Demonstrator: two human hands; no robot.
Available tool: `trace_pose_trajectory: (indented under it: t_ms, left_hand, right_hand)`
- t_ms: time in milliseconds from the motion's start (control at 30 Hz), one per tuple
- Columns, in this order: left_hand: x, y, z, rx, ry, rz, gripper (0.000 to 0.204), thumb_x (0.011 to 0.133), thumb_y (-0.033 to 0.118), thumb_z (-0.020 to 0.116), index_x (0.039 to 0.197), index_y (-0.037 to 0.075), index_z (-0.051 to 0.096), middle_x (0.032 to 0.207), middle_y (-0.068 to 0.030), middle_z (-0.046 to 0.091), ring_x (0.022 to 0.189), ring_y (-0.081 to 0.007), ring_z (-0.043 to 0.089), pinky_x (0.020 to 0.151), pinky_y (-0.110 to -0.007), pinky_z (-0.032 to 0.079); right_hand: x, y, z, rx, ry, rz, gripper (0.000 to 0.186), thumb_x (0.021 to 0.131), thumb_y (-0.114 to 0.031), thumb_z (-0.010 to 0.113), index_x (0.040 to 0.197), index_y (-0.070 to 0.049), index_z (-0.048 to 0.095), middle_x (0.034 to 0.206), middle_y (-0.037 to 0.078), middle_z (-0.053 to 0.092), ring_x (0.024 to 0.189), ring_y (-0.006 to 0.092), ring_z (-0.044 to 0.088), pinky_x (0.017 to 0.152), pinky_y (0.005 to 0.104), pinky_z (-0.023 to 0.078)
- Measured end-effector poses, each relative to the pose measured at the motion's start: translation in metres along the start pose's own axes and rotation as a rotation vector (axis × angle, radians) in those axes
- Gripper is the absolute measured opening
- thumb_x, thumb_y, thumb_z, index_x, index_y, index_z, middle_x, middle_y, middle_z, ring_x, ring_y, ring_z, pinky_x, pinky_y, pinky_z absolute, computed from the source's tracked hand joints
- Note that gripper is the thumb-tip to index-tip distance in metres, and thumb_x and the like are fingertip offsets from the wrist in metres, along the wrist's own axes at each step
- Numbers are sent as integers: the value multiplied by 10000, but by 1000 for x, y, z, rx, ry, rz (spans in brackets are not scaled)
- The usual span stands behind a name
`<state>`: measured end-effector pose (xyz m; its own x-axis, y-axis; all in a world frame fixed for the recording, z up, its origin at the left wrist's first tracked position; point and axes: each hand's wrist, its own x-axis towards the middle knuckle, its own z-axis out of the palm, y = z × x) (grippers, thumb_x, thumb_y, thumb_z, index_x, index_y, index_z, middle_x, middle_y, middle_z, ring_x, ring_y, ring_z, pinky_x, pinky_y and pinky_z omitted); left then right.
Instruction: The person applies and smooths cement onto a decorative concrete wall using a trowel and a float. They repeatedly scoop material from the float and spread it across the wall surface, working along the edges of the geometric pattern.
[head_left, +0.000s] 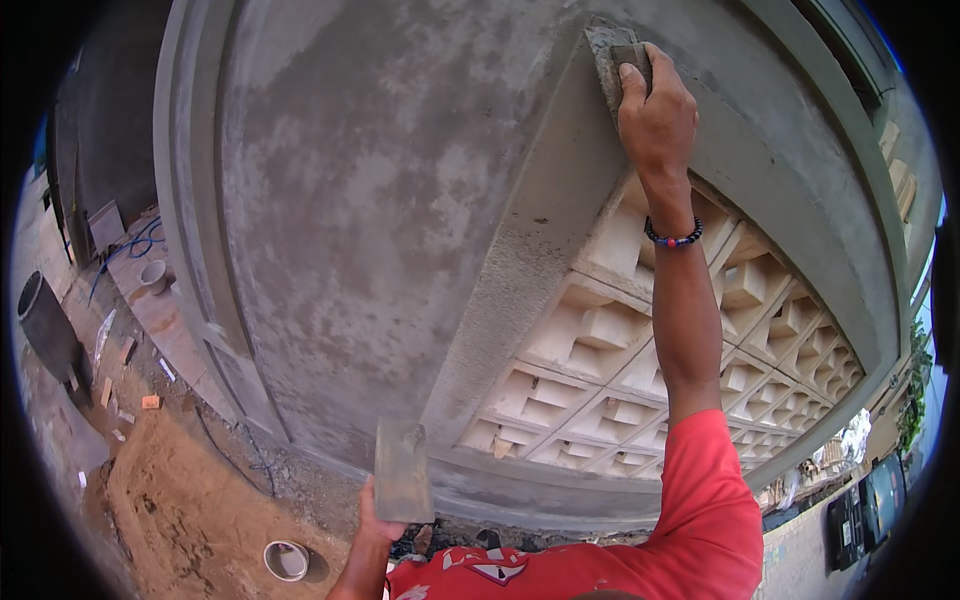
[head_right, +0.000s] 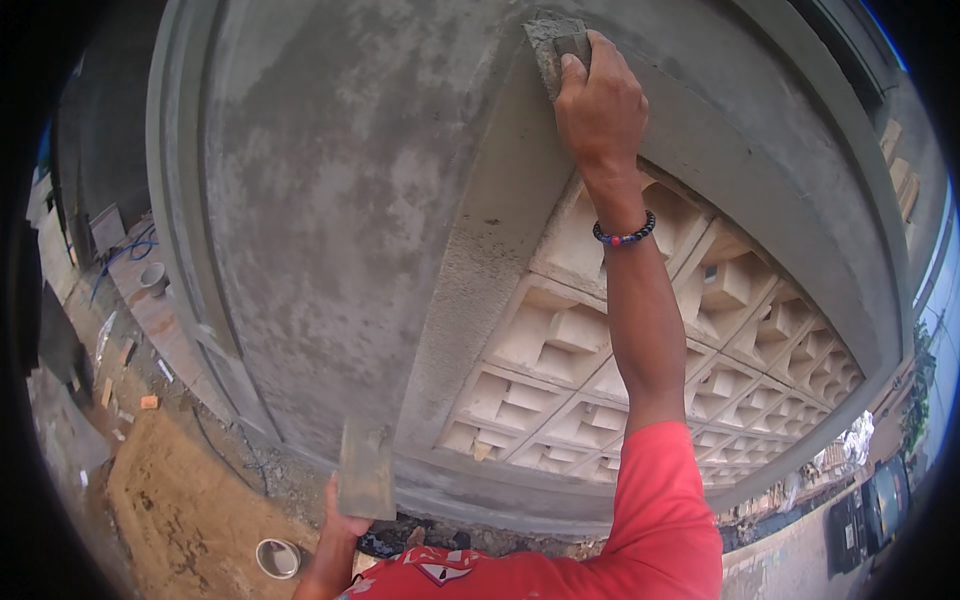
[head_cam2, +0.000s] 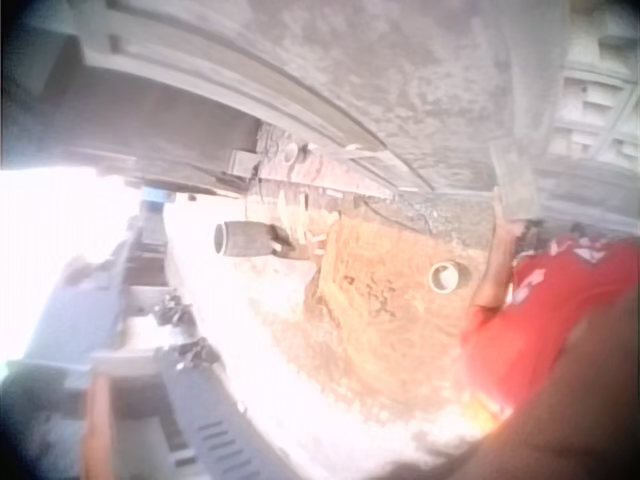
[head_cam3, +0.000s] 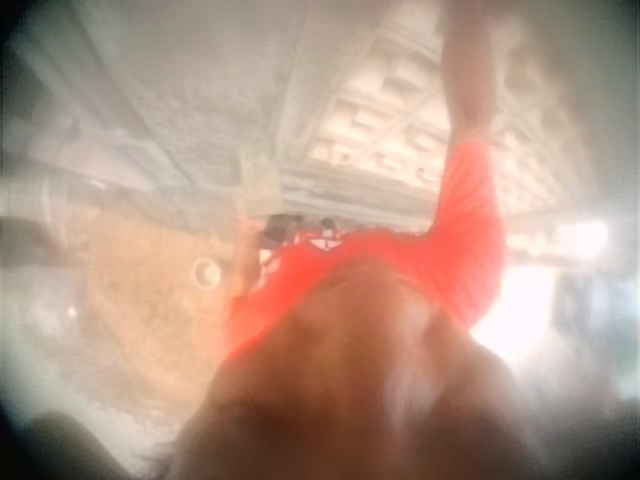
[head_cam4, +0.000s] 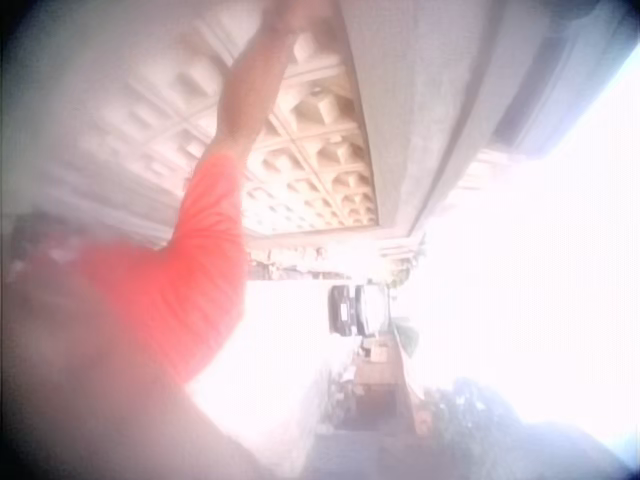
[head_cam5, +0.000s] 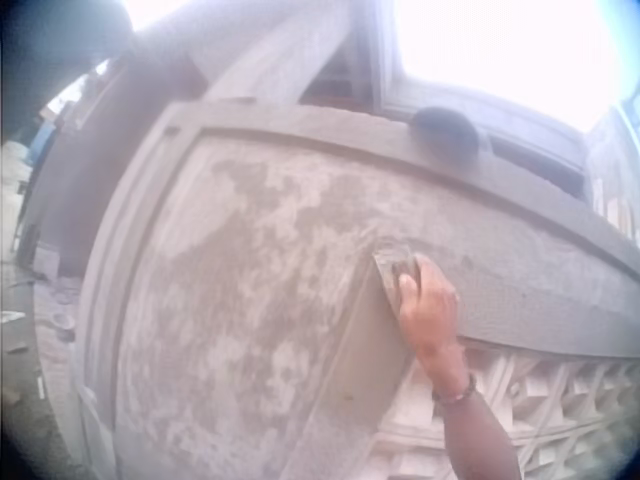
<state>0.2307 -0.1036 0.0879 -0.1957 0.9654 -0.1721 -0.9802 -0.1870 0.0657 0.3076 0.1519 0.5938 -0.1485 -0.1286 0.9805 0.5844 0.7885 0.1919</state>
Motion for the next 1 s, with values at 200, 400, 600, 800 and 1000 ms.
trace_pose_trajectory:
  t_ms: [200,400,600,800,1000]
  left_hand:
    - [-6,-6,-2,55,70,58,494,899,426,397,1207,80,568,1123,-101,630,1034,-274,606,893,-424,487]
    - [-5,-1,-6,36,24,52,464,914,392,397,1194,62,564,1143,-102,619,1054,-264,595,924,-422,469]
    - [1,-8,-11,22,-33,33,502,915,436,401,1234,76,547,1159,-99,615,1052,-269,594,927,-427,463]
    - [4,-16,-20,12,-7,46,561,926,497,355,1269,85,520,1210,-96,593,1099,-283,569,955,-447,439]
    - [-2,-9,-14,54,9,44,524,876,455,452,1241,90,546,1183,-102,601,1089,-268,577,938,-434,458]
  right_hand:
    - [-30,6,-14,205,-259,-223,319,873,-161,586,1139,15,579,1036,189,643,950,354,612,832,393,484]
    - [41,39,-47,197,-142,-168,314,888,-181,591,1169,-40,597,1014,177,657,901,319,635,830,349,482]
    - [54,38,-24,-59,-201,-421,316,894,-181,586,1201,-108,589,1017,103,643,917,279,592,823,345,474]
    - [-6,16,-32,-39,-485,-467,319,873,-154,593,1189,-116,566,942,65,604,870,262,541,782,369,473]
    - [29,28,-44,92,-241,-433,291,878,-153,588,1162,-88,585,933,86,615,873,277,559,780,382,467]
